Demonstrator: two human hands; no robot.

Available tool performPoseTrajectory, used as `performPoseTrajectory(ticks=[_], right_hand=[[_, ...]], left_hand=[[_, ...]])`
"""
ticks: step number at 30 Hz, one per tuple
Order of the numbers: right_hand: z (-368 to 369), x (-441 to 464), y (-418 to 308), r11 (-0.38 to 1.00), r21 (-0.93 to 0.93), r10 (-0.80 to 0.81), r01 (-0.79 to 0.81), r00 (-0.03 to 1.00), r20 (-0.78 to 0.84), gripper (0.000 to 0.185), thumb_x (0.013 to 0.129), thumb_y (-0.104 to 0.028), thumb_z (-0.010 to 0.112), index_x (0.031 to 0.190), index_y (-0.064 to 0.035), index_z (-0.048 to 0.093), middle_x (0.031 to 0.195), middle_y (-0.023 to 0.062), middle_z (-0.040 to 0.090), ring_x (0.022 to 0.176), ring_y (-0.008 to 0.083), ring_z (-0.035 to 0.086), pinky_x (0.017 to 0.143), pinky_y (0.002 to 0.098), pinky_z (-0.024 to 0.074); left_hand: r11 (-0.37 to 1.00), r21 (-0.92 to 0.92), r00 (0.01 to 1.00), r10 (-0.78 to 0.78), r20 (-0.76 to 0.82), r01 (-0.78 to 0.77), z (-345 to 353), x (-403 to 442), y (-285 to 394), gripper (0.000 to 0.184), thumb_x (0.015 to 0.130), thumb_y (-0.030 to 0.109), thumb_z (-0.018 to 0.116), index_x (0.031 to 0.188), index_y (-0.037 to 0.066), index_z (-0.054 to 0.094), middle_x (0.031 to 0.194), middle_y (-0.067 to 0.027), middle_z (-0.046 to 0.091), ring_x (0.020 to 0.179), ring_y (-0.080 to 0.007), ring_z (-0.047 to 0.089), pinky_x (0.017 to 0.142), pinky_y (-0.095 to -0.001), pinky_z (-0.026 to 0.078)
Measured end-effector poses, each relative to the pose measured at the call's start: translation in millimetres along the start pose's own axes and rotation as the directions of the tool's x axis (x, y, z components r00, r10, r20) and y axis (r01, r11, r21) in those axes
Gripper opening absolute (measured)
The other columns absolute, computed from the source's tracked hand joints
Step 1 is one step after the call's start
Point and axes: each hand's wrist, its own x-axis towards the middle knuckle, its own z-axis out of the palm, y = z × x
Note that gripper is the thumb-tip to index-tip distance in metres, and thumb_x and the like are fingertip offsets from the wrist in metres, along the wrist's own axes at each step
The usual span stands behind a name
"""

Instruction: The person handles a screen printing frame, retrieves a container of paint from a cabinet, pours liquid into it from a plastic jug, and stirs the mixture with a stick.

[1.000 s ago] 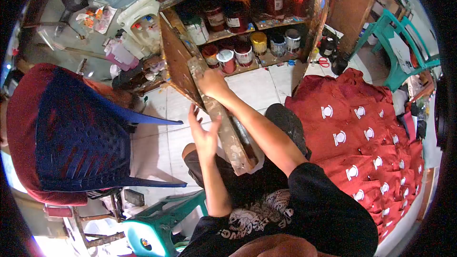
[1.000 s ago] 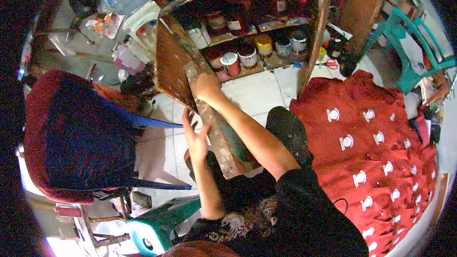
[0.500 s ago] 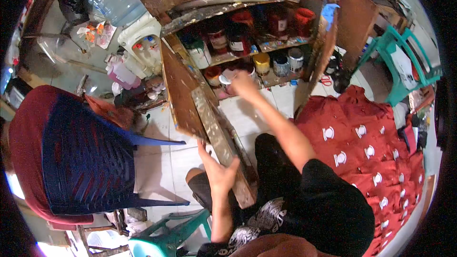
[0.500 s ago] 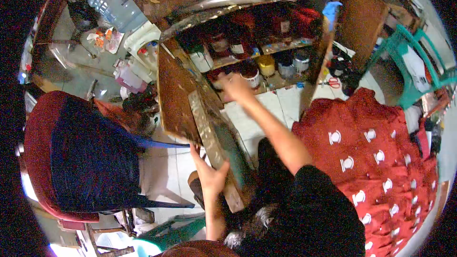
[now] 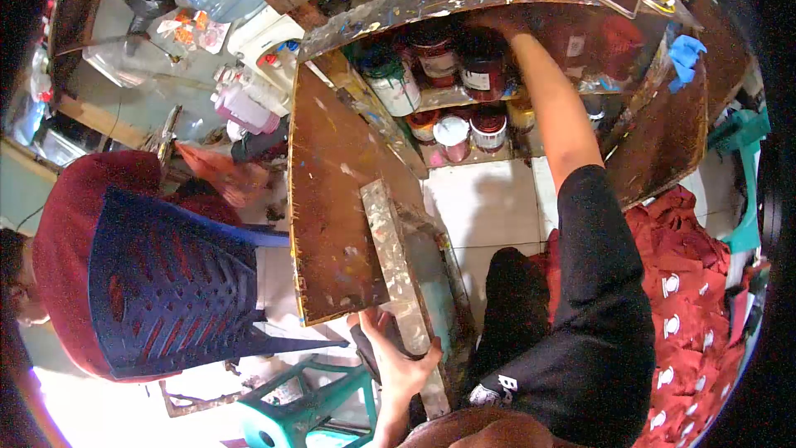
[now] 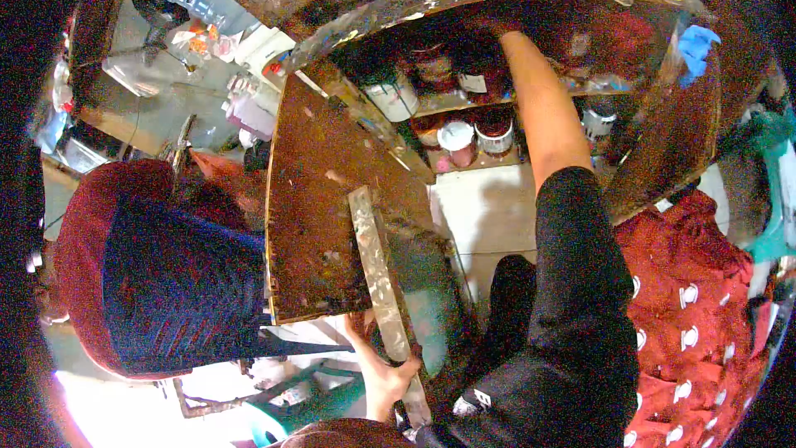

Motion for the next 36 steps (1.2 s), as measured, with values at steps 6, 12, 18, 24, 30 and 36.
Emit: performPoseTrajectory(ticks=[6,12,18,24,30,36], right_hand=[[83,22,81,0.931,0.365,-0.004,0.017,0.999,-0.035,0.075,0.085,-0.057,0.075,0.145,-0.0167,0.058,0.156,0.0117,0.051,0.142,0.0297,0.047,0.118,0.0462,0.0394],[70,17,125,0.967,0.165,-0.209,0.193,0.975,0.081,0.072,0.086,-0.06,0.072,0.146,-0.0222,0.059,0.153,0.0024,0.055,0.142,0.0282,0.047,0.121,0.0457,0.0362],[-16,-28,83,0.954,0.296,-0.104,0.035,0.97,0.219,0.085,0.077,-0.058,0.082,0.15,-0.0225,0.055,0.152,0.0051,0.056,0.142,0.0282,0.048,0.123,0.0448,0.0334],[-8,-33,99,0.884,0.442,-0.012,-0.151,0.939,0.343,0.09,0.071,-0.055,0.088,0.146,-0.0155,0.059,0.151,0.0107,0.057,0.138,0.0284,0.053,0.119,0.0428,0.0391],[-19,-41,98,0.916,0.331,0.082,-0.226,0.915,0.395,0.094,0.071,-0.06,0.086,0.148,-0.0158,0.056,0.151,0.0118,0.056,0.138,0.0305,0.053,0.118,0.0426,0.0391],[-7,-23,108,0.926,0.357,-0.034,-0.127,0.911,0.411,0.096,0.071,-0.066,0.084,0.148,-0.0158,0.056,0.152,0.0121,0.056,0.138,0.031,0.052,0.118,0.0429,0.039]], left_hand=[[0.999,-0.033,1.0,0.019,-0.001,-0.019,6,7,-9,0.121,0.061,0.006,0.081,0.157,-0.002,0.007,0.137,-0.0236,0.043,0.129,-0.0372,0.045,0.117,-0.0487,0.032],[1.0,-0.002,1.0,-0.007,0.022,0.008,-6,0,-1,0.121,0.065,0.011,0.083,0.155,-0.007,0.005,0.14,-0.0307,0.039,0.132,-0.0413,0.043,0.117,-0.0492,0.032],[1.0,-0.003,1.0,-0.023,0.006,0.023,-4,0,-3,0.122,0.066,0.012,0.086,0.155,-0.009,0.004,0.142,-0.0329,0.038,0.134,-0.0429,0.042,0.118,-0.0489,0.032],[1.0,-0.005,1.0,-0.02,0.02,0.02,-2,-4,-11,0.12,0.066,0.012,0.086,0.154,-0.008,0.007,0.141,-0.0314,0.039,0.134,-0.0418,0.043,0.118,-0.0494,0.032],[0.998,0.063,0.999,-0.017,0.033,0.015,1,-2,3,0.117,0.066,0.009,0.085,0.153,-0.006,0.008,0.136,-0.0295,0.045,0.129,-0.0397,0.048,0.113,-0.0491,0.037],[0.999,-0.04,1.0,0.003,0.024,-0.003,4,-1,-8,0.115,0.066,0.008,0.084,0.153,-0.005,0.01,0.133,-0.0278,0.048,0.126,-0.0389,0.051,0.112,-0.0493,0.038]])
